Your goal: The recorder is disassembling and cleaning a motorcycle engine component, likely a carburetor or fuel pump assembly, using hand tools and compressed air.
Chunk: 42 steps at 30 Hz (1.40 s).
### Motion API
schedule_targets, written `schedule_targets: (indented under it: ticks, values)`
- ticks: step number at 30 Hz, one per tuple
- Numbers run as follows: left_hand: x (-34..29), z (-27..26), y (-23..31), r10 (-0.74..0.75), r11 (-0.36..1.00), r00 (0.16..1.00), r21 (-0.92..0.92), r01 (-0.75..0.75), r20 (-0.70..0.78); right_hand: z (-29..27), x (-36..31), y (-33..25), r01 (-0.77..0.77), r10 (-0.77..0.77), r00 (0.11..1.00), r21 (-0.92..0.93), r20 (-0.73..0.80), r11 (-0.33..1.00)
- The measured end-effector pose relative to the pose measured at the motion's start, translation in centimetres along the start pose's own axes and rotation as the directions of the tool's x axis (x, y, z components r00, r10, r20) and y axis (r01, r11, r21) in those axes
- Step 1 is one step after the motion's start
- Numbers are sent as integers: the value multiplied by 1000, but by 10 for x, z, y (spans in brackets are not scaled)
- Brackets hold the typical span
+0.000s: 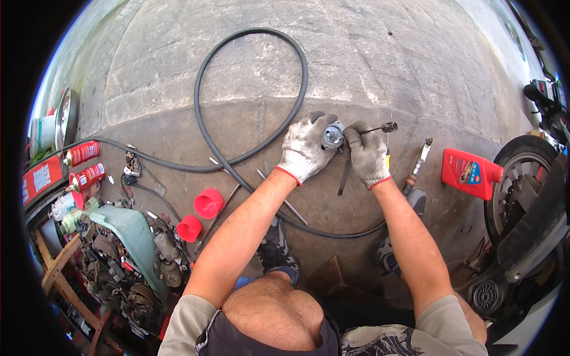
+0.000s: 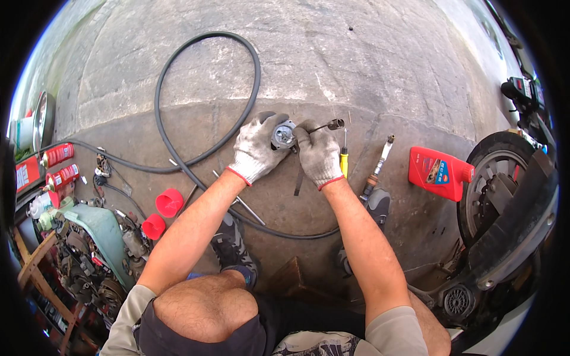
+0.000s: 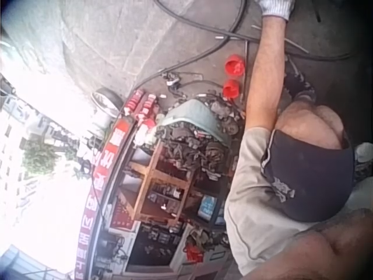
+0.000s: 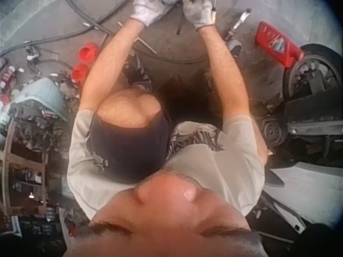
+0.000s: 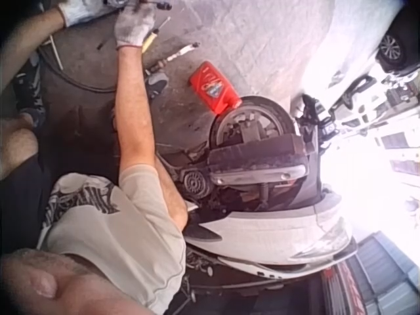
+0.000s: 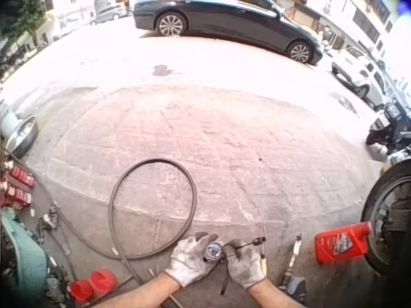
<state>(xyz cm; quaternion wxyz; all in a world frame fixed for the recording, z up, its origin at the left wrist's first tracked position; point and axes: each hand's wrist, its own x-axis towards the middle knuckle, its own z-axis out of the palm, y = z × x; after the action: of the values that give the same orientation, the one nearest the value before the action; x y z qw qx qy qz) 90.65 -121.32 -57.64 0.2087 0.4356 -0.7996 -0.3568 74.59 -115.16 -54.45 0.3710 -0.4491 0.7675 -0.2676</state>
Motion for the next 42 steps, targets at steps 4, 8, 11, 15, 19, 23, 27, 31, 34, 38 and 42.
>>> schedule_targets:
  ticks: [4, 8, 11, 15, 19, 23, 27, 31, 34, 38, 42]
  values:
    - [1, 0, 1, -4, 1000, 1000, 10, 4, 8, 5, -1, 4, 104, -106, 994, -83, -20, 991]
    - [1, 0, 0, -10, 1000, 1000, 15, 10, 10, 3, -1, 2, 32, -32, 999, -36, 3, 999]
    - [-1, 0, 0, -8, 1000, 1000, 25, 8, 4, 3, -2, 0, 55, -56, 998, -70, -7, 996]
    - [0, 0, 0, -12, 1000, 1000, -2, 12, 14, 0, -2, 2, 70, -71, 997, -43, -14, 997]
    - [0, 0, 1, -21, 1000, 1000, 0, 21, 10, 0, 1, 5, -39, 40, 999, 64, -8, 997]
    - [0, 1, -1, -13, 1000, 1000, 22, 12, 10, 2, -3, -2, 31, -30, 999, -31, 26, 999]
    - [1, 3, -2, -1, 1000, 1000, 17, 1, 0, 4, -2, -1, 59, -59, 998, -27, -1, 998]
    - [0, 2, -1, -8, 1000, 1000, 15, 8, -2, 6, -3, 4, 168, -171, 985, -84, -35, 982]
    - [0, 2, -1, 0, 1000, 1000, 20, 0, 8, 8, -3, 3, 147, -150, 989, -114, -16, 983]
    - [1, 0, 0, 0, 1000, 1000, 18, 0, 16, 9, -4, 4, 170, -175, 984, -127, -26, 977]
    - [1, -2, 0, 3, 1000, 1000, -9, -3, 12, 7, -2, 1, 142, -143, 990, -134, 2, 981]
